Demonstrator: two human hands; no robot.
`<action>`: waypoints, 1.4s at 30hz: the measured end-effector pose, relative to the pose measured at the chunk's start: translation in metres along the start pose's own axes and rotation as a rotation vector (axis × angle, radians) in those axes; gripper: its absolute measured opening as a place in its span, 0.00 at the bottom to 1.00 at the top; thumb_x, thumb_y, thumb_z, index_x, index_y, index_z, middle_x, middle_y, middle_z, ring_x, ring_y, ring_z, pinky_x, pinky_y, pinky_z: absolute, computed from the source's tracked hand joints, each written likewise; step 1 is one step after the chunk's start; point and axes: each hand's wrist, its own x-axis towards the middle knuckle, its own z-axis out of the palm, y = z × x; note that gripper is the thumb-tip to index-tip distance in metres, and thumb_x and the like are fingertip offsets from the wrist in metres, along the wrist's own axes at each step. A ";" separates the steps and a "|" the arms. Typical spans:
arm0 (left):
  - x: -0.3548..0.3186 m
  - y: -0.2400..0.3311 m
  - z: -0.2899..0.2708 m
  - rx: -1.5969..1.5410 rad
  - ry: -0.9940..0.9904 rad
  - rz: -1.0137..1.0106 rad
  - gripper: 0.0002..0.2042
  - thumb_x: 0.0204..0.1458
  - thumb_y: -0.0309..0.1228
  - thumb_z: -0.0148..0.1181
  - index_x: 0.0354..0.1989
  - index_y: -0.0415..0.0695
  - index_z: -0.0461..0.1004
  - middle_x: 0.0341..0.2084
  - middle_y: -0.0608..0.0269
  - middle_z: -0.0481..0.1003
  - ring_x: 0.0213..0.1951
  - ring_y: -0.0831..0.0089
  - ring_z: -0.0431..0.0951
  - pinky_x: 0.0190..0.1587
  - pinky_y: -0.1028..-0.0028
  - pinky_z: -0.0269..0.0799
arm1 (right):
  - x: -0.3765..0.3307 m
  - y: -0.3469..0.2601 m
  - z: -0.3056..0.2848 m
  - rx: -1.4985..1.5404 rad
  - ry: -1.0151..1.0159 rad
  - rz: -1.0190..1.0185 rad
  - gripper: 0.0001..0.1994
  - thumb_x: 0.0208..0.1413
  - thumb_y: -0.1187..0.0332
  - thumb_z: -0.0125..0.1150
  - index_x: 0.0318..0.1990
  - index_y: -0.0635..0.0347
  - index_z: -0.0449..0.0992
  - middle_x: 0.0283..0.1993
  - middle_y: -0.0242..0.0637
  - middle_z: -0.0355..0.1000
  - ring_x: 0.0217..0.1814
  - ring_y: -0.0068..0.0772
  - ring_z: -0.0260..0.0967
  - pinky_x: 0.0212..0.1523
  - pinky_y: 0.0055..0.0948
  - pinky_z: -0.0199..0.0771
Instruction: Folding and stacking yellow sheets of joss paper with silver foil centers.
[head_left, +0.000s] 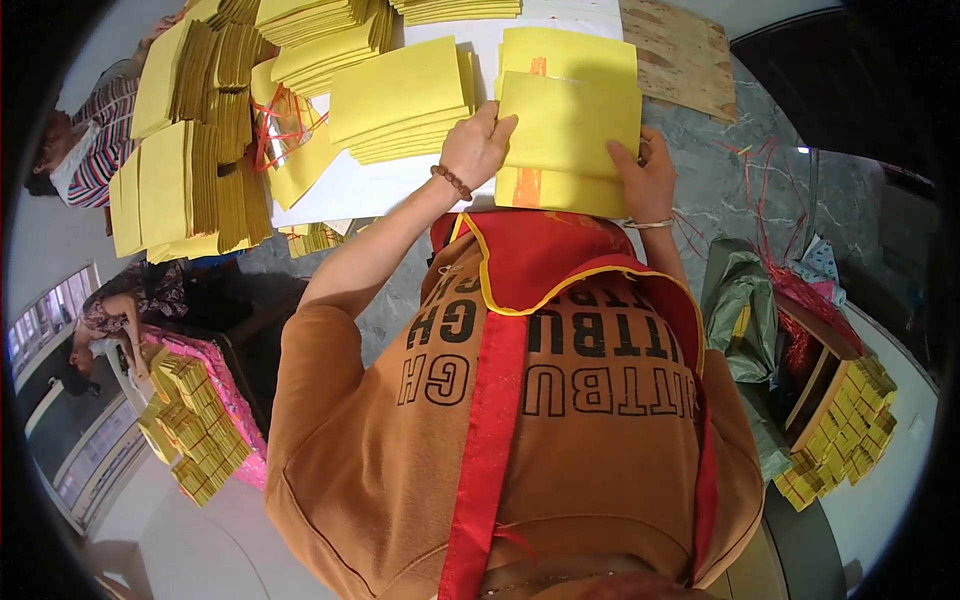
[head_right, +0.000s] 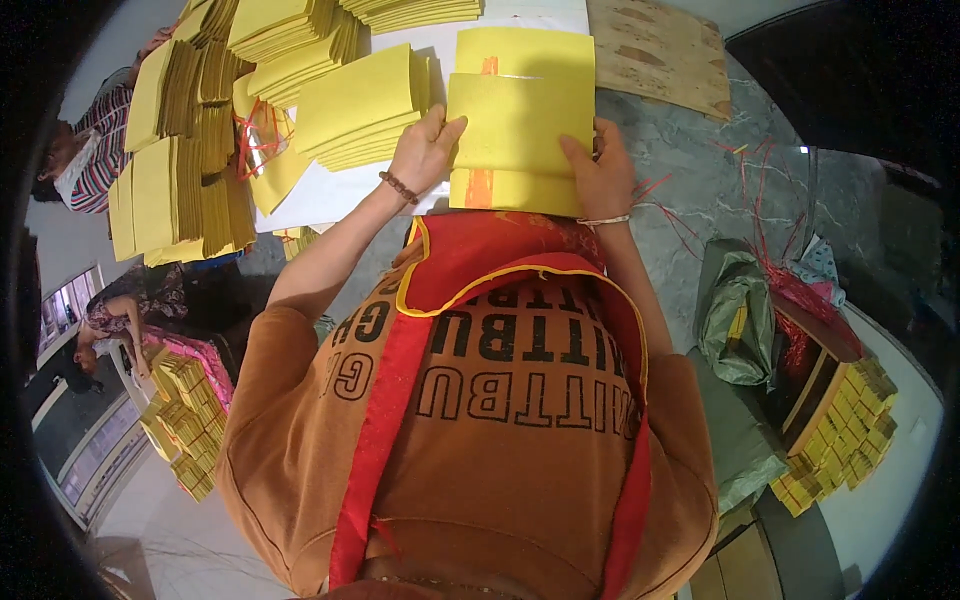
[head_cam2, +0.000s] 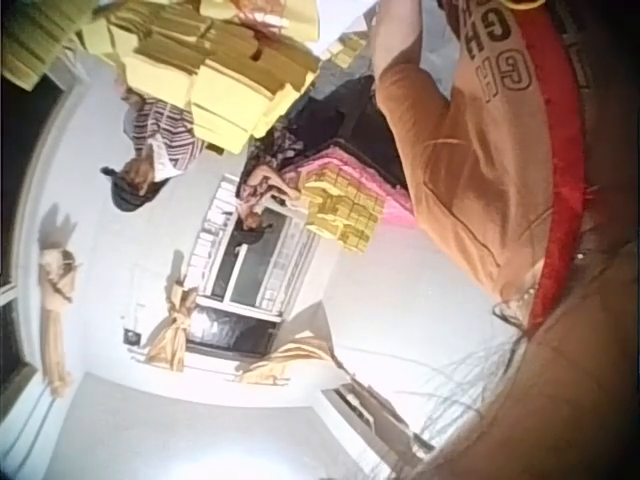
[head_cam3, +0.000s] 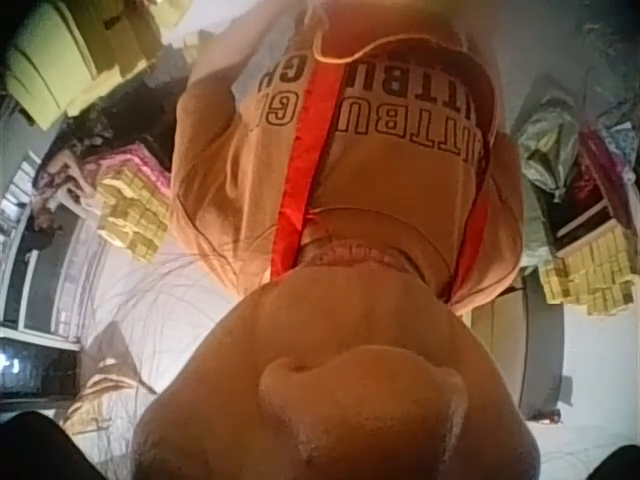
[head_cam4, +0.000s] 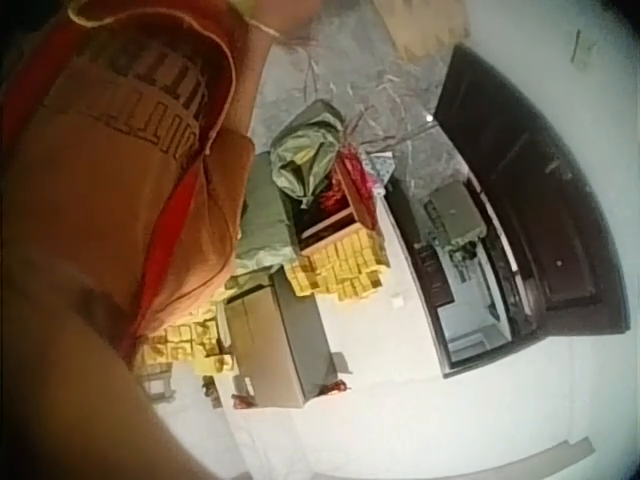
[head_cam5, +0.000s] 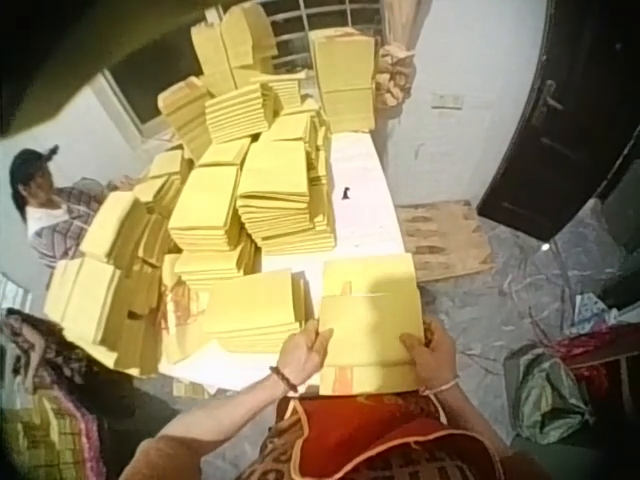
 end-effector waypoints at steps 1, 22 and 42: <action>0.002 -0.002 0.001 -0.008 -0.001 -0.016 0.13 0.52 0.38 0.50 0.32 0.39 0.65 0.16 0.46 0.70 0.23 0.48 0.72 0.25 0.57 0.64 | 0.000 -0.001 0.001 0.001 0.000 0.002 0.18 0.48 0.69 0.61 0.46 0.61 0.66 0.32 0.35 0.73 0.32 0.21 0.69 0.31 0.22 0.67; -0.028 0.035 -0.022 0.317 0.241 0.618 0.15 0.52 0.33 0.51 0.47 0.41 0.66 0.26 0.53 0.74 0.30 0.61 0.74 0.32 0.67 0.68 | -0.001 -0.009 0.009 -0.188 0.143 -0.055 0.18 0.45 0.66 0.61 0.45 0.55 0.67 0.19 0.37 0.65 0.21 0.34 0.64 0.24 0.32 0.61; -0.004 0.013 0.024 0.585 0.060 0.713 0.28 0.51 0.51 0.47 0.59 0.53 0.58 0.60 0.53 0.54 0.60 0.54 0.52 0.59 0.54 0.47 | -0.019 0.021 0.010 0.201 0.043 -0.040 0.35 0.44 0.65 0.65 0.59 0.63 0.54 0.56 0.47 0.60 0.56 0.39 0.61 0.53 0.32 0.63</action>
